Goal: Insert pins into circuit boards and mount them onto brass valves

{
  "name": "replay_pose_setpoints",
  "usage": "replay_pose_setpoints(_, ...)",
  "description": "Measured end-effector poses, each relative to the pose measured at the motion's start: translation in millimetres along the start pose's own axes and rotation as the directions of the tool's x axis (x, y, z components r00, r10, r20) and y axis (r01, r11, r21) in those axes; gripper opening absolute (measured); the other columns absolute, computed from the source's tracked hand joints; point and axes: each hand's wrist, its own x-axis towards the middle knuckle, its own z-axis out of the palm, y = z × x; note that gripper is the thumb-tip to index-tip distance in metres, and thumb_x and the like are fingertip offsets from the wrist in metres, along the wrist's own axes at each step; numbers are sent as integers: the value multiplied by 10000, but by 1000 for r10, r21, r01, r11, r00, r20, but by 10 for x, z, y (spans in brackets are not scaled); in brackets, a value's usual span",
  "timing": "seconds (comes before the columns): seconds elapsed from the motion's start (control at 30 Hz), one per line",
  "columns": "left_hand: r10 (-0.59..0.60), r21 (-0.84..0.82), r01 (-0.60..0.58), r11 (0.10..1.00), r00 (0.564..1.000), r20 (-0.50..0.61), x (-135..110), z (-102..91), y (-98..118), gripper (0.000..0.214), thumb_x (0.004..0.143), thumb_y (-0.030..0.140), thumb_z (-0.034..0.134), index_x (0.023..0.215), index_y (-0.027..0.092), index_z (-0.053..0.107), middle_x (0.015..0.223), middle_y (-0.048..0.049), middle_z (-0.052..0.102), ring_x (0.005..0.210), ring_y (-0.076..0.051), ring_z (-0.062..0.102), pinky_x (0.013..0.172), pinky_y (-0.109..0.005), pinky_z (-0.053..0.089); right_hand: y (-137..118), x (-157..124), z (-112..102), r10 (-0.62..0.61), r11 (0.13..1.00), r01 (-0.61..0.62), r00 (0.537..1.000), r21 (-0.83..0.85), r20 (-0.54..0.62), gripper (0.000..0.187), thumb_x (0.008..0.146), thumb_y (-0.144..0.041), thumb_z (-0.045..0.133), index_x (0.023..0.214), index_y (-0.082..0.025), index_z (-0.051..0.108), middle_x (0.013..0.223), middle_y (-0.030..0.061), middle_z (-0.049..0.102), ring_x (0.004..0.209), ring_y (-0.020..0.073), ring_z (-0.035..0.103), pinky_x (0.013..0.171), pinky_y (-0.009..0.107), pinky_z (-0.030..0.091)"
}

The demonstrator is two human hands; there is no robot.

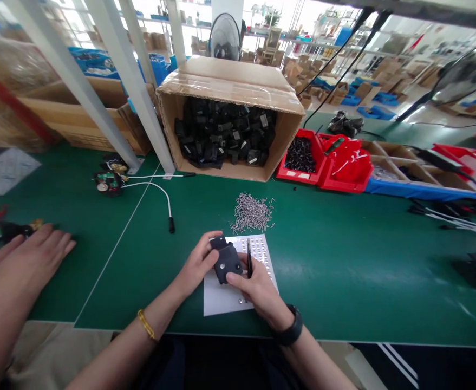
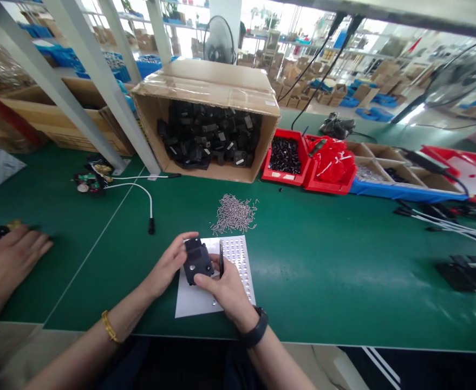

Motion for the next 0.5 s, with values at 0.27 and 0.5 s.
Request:
replay_pose_setpoints(0.27, -4, 109, 21, 994, 988, -155, -50, 98, 26, 547, 866, 525, 438, 1294, 191, 364, 1168, -86, 540, 1025, -223, 520, 865, -303, 410, 12, 43, 29, 26, 1000, -27, 999, -15, -40, 478, 651, -389, 764, 1033, -161, 587, 819, 17, 604, 518, 77, 459, 435, 184, 345)
replay_pose_setpoints(0.5, -311, 578, 286, 764, 948, -58, -643, -461, 377, 560, 885, 557, 343, 1311, 202, 418, 772, -34, 621, 636, -174, 551, 605, -273, 435, -159, -259, -599, -121, 981, 122, 993, -148, 16, 548, 660, -383, 750, 1119, -178, 530, 914, 43, 563, 496, 59, 403, 393, 173, 306)
